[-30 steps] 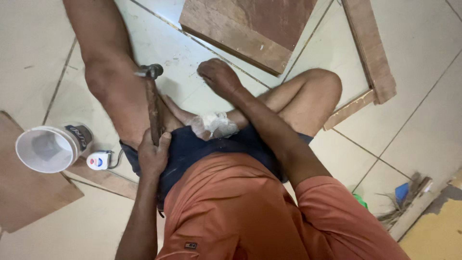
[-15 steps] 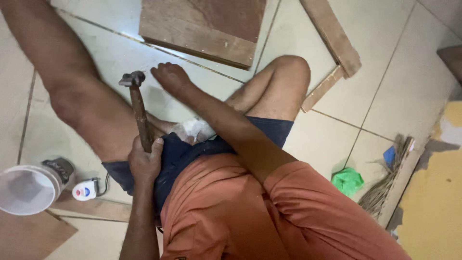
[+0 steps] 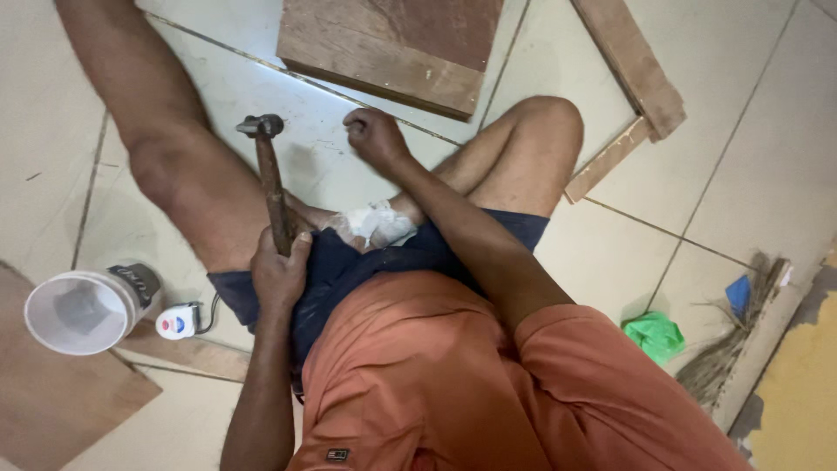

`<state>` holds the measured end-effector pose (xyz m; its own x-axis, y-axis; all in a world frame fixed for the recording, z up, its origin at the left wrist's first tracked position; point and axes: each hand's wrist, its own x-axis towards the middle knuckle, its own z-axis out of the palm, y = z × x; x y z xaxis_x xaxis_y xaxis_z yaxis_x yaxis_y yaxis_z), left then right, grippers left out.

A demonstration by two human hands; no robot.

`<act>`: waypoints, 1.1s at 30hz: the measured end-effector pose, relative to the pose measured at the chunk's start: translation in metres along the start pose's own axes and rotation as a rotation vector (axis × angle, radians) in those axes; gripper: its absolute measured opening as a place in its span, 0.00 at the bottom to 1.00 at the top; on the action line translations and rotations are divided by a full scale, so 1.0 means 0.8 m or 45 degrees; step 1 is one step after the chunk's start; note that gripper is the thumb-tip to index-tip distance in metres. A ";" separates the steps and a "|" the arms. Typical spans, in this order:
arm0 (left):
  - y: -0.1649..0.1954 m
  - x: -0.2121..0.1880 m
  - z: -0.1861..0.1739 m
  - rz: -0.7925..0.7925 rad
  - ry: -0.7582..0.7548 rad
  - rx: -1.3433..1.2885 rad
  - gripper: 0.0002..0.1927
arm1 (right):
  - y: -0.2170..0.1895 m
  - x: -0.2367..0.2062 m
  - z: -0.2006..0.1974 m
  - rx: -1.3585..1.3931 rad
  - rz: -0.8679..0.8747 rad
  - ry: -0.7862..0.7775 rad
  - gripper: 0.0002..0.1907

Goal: The person sits on the floor and uses a hammer to drive nails into a wooden frame, securing a square wooden panel. They repeatedly pick up nails, position them, and hammer them in, occasionally adjusting the panel's position.

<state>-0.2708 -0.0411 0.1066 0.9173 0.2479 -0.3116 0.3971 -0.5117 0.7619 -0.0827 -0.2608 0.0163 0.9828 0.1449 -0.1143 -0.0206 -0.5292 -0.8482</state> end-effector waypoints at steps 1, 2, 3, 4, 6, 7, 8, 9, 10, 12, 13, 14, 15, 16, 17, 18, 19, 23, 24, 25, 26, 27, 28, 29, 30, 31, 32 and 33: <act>0.000 0.001 0.001 0.041 0.015 -0.008 0.19 | 0.010 -0.010 -0.011 0.079 0.107 0.006 0.08; 0.001 0.001 0.002 0.091 0.023 -0.018 0.19 | 0.021 -0.017 -0.026 0.156 0.215 0.025 0.08; 0.002 0.002 0.003 0.142 0.031 -0.029 0.19 | 0.032 -0.024 -0.041 0.116 0.160 0.098 0.08; 0.003 0.003 0.005 0.130 0.023 -0.010 0.19 | 0.042 -0.032 -0.052 0.078 0.101 0.161 0.08; 0.006 0.003 0.006 0.084 0.023 0.041 0.18 | 0.058 -0.045 -0.070 0.057 0.084 0.308 0.08; 0.006 0.003 0.006 0.078 0.014 0.038 0.19 | 0.066 -0.049 -0.080 0.070 0.121 0.407 0.08; 0.007 0.003 0.007 0.076 0.007 0.035 0.19 | 0.072 -0.049 -0.090 0.082 0.156 0.508 0.08; 0.007 0.002 0.007 0.072 -0.002 0.033 0.19 | 0.076 -0.048 -0.097 0.049 0.131 0.589 0.08; 0.008 0.002 0.007 0.096 0.004 0.054 0.19 | 0.080 -0.044 -0.104 0.014 0.107 0.670 0.08; 0.007 0.000 0.009 0.149 0.022 0.094 0.20 | 0.083 -0.035 -0.113 -0.106 0.071 0.779 0.08; 0.007 0.000 0.010 0.154 0.019 0.086 0.19 | 0.084 -0.031 -0.115 -0.190 0.062 0.800 0.07; 0.007 -0.001 0.011 0.157 0.017 0.078 0.19 | 0.084 -0.027 -0.114 -0.273 0.053 0.818 0.07; 0.007 -0.002 0.012 0.160 0.016 0.069 0.18 | 0.083 -0.024 -0.113 -0.347 0.043 0.846 0.07; 0.007 -0.003 0.013 0.155 0.016 0.055 0.18 | 0.083 -0.022 -0.112 -0.422 0.030 0.875 0.08; 0.008 -0.005 0.014 0.144 0.015 0.043 0.18 | 0.083 -0.020 -0.109 -0.497 0.020 0.898 0.08; 0.009 -0.006 0.014 0.132 0.016 0.031 0.17 | 0.082 -0.020 -0.107 -0.487 0.028 0.901 0.08; 0.010 -0.007 0.015 0.143 0.012 0.030 0.17 | 0.083 -0.020 -0.105 -0.478 0.034 0.909 0.09; 0.021 -0.012 0.013 0.164 0.000 0.019 0.15 | 0.085 -0.018 -0.102 -0.483 0.096 0.930 0.09; 0.025 -0.012 0.013 0.164 -0.002 0.016 0.15 | 0.085 -0.017 -0.102 -0.472 0.092 0.941 0.09; 0.029 -0.013 0.012 0.160 -0.015 0.044 0.16 | 0.084 -0.017 -0.102 -0.461 0.089 0.951 0.09; 0.033 -0.012 0.012 0.157 -0.028 0.070 0.16 | 0.084 -0.017 -0.103 -0.449 0.084 0.962 0.10; 0.037 -0.012 0.013 0.156 -0.041 0.096 0.17 | 0.083 -0.017 -0.103 -0.454 0.096 0.955 0.09; 0.041 -0.010 0.015 0.123 -0.083 0.102 0.17 | 0.083 -0.018 -0.103 -0.460 0.110 0.949 0.09; 0.044 -0.008 0.018 0.086 -0.123 0.109 0.16 | 0.082 -0.019 -0.103 -0.465 0.122 0.940 0.09; 0.047 -0.005 0.022 0.046 -0.160 0.116 0.16 | 0.081 -0.019 -0.104 -0.447 0.120 0.937 0.10; 0.051 -0.002 0.028 0.130 -0.186 0.072 0.16 | 0.080 -0.020 -0.104 -0.428 0.116 0.932 0.11; 0.054 0.001 0.036 0.215 -0.214 0.029 0.16 | 0.079 -0.021 -0.105 -0.409 0.114 0.927 0.12; 0.057 0.006 0.045 0.302 -0.242 -0.015 0.16 | 0.078 -0.022 -0.105 -0.394 0.100 0.937 0.12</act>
<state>-0.2473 -0.0929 0.1197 0.9740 -0.0361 -0.2238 0.1718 -0.5270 0.8323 -0.0858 -0.3667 0.0089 0.8516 -0.4338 0.2943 -0.1489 -0.7384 -0.6578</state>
